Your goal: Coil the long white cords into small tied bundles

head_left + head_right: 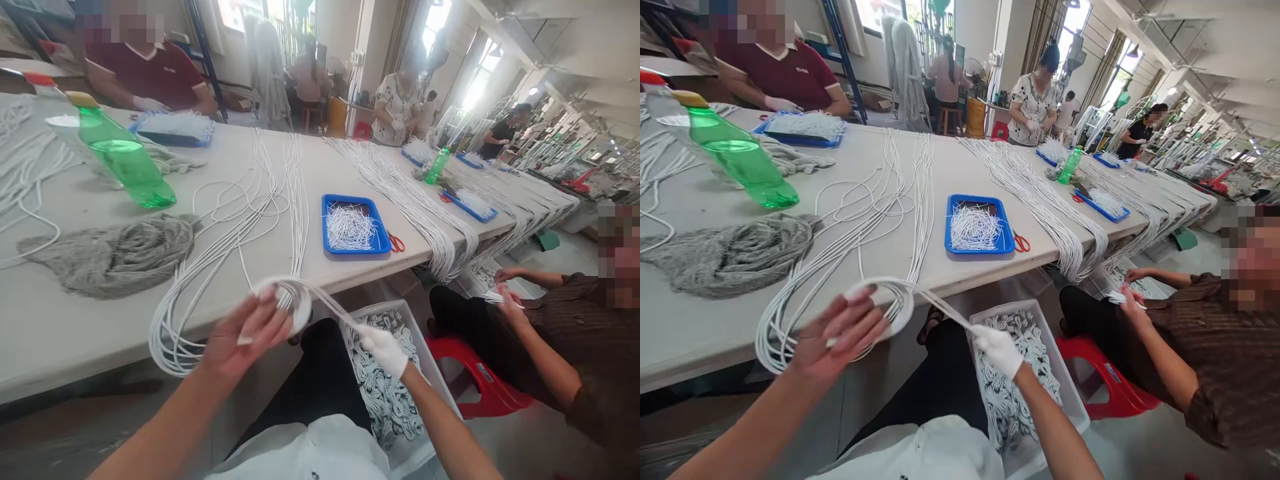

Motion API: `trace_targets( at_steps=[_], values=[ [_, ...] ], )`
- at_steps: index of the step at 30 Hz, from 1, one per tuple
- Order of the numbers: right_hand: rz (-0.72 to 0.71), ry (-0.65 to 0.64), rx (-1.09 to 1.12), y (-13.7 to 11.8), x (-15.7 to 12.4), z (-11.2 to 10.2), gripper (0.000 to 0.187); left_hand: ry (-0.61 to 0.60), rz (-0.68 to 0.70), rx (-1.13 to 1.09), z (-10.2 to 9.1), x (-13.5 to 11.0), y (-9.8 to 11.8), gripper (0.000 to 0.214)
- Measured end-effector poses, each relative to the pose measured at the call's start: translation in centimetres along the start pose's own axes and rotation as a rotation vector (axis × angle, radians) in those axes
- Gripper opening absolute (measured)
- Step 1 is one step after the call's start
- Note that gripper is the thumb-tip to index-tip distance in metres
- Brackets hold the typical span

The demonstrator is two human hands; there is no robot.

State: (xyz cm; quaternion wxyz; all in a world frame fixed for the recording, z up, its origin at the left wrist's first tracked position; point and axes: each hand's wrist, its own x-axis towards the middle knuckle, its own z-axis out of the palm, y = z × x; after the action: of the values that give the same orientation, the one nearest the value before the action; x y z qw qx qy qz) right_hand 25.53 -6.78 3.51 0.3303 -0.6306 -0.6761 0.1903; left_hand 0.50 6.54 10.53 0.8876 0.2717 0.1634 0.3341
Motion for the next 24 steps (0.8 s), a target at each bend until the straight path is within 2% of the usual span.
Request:
trace_targets(
  at_steps=[2,3,5,7,8,9,11,12,14,16,18,20,22,24],
  values=[
    [-0.103,-0.129,-0.107,-1.1,0.2,1.3,0.029,-0.115,0.126,0.265,0.6,0.9,0.3,0.011],
    [-0.155,-0.155,-0.167,-1.9,0.6,1.0,0.026,-0.172,0.106,0.426,1.0,1.3,-0.2,0.013],
    [-0.206,-0.094,-0.251,-2.6,1.7,-1.2,0.023,-0.248,-0.081,0.621,1.4,1.7,-1.8,0.014],
    [-0.159,-0.01,-0.3,-1.9,2.6,-3.6,0.023,-0.307,-0.317,0.567,1.3,1.2,-3.0,0.021],
    [-0.107,-0.005,-0.338,-1.2,2.8,-4.3,0.024,-0.317,-0.382,0.459,1.1,0.8,-3.2,0.025],
    [-0.054,-0.028,-0.381,-0.4,2.7,-4.3,0.026,-0.302,-0.383,0.326,1.0,0.5,-3.1,0.026],
    [0.004,-0.135,-0.46,0.4,2.1,-2.3,0.026,-0.231,-0.217,0.1,0.8,0.0,-2.4,0.02],
    [-0.003,-0.201,-0.482,0.3,1.6,-0.7,0.022,-0.194,-0.103,0.067,0.8,0.1,-2.0,0.015],
    [-0.073,-0.315,-0.488,-1.3,0.6,2.3,0.01,-0.159,0.074,0.209,1.0,0.6,-1.5,0.01],
    [-0.163,-0.389,-0.501,-3.7,-0.1,3.5,0.005,-0.189,0.128,0.529,1.1,1.3,-1.9,0.014],
    [-0.216,-0.378,-0.525,-5.7,0.0,2.4,0.008,-0.251,0.1,0.825,0.9,2.0,-3.0,0.017],
    [-0.203,-0.315,-0.548,-6.5,0.8,0.0,0.012,-0.32,0.004,0.969,0.3,2.3,-4.3,0.023],
    [-0.147,-0.241,-0.554,-6.1,1.9,-2.0,0.01,-0.377,-0.117,0.958,-0.3,2.3,-5.4,0.031],
    [-0.148,-0.209,-0.535,-5.2,2.8,-2.7,0.019,-0.389,-0.217,0.894,-0.8,2.0,-6.3,0.035]
  ],
)
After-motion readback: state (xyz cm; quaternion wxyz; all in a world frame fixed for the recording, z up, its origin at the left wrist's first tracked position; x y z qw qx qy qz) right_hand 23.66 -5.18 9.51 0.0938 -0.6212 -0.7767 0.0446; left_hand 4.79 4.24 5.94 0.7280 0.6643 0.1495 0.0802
